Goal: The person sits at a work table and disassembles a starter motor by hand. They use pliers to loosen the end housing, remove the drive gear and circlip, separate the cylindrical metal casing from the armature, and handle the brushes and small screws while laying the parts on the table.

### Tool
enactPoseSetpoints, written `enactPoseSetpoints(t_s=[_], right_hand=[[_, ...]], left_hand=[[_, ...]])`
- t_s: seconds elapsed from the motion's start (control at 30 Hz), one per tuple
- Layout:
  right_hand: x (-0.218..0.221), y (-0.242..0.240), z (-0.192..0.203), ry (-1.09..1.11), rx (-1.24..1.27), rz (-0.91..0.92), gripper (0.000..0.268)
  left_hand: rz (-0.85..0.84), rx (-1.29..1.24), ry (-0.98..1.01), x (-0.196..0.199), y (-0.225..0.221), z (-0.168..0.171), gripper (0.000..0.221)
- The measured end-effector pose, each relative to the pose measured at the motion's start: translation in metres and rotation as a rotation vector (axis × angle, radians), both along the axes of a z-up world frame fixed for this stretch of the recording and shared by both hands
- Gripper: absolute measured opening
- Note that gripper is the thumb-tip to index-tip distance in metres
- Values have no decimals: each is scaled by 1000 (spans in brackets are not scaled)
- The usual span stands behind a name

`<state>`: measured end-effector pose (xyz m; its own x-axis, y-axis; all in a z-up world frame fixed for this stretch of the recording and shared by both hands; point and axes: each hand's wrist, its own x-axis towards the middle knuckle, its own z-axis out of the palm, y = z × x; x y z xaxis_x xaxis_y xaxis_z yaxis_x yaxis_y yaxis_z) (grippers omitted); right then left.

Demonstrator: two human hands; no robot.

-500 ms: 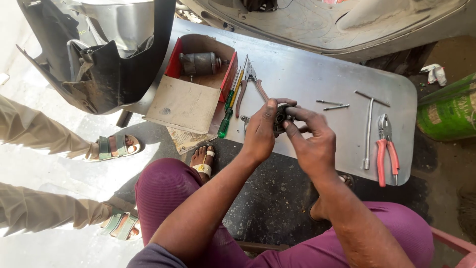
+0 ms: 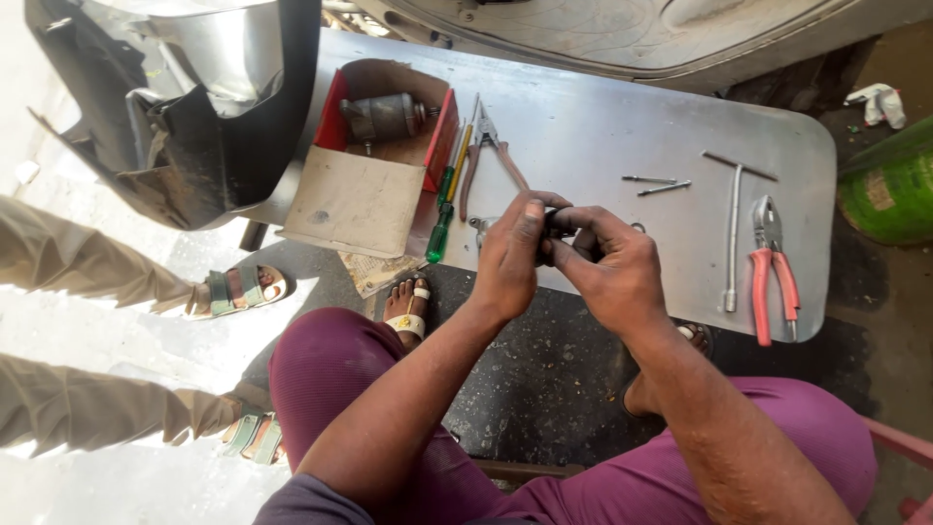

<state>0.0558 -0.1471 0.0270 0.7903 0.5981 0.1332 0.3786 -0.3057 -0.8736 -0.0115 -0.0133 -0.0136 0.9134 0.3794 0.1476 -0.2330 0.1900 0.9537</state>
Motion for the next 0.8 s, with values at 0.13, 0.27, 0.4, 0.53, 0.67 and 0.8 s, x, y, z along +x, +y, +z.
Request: enactPoseSetpoints(t_s=[0.13,0.27,0.4,0.53,0.67,0.8], right_hand=[[4,-5,2,49,61,88,30],[3,-5,-3,-75,39,58,28],[6,8,-35,-536,-167,15,17],[26,55,-37,-788,-307,62,13],[71,129,-40,-729,-422,93,27],[111,193,-54,-399,-725,175,80]], left_hand=[[67,79,33,-2,4,15,51],[287,54,-43,-4,32,33,54],[561,-114,-85,-26,74,60,57],[617,-192,-132,-33,93,66,58],[566,-246,-114,-36,100,67,58],[515,-214,-70,-41,107,73,57]])
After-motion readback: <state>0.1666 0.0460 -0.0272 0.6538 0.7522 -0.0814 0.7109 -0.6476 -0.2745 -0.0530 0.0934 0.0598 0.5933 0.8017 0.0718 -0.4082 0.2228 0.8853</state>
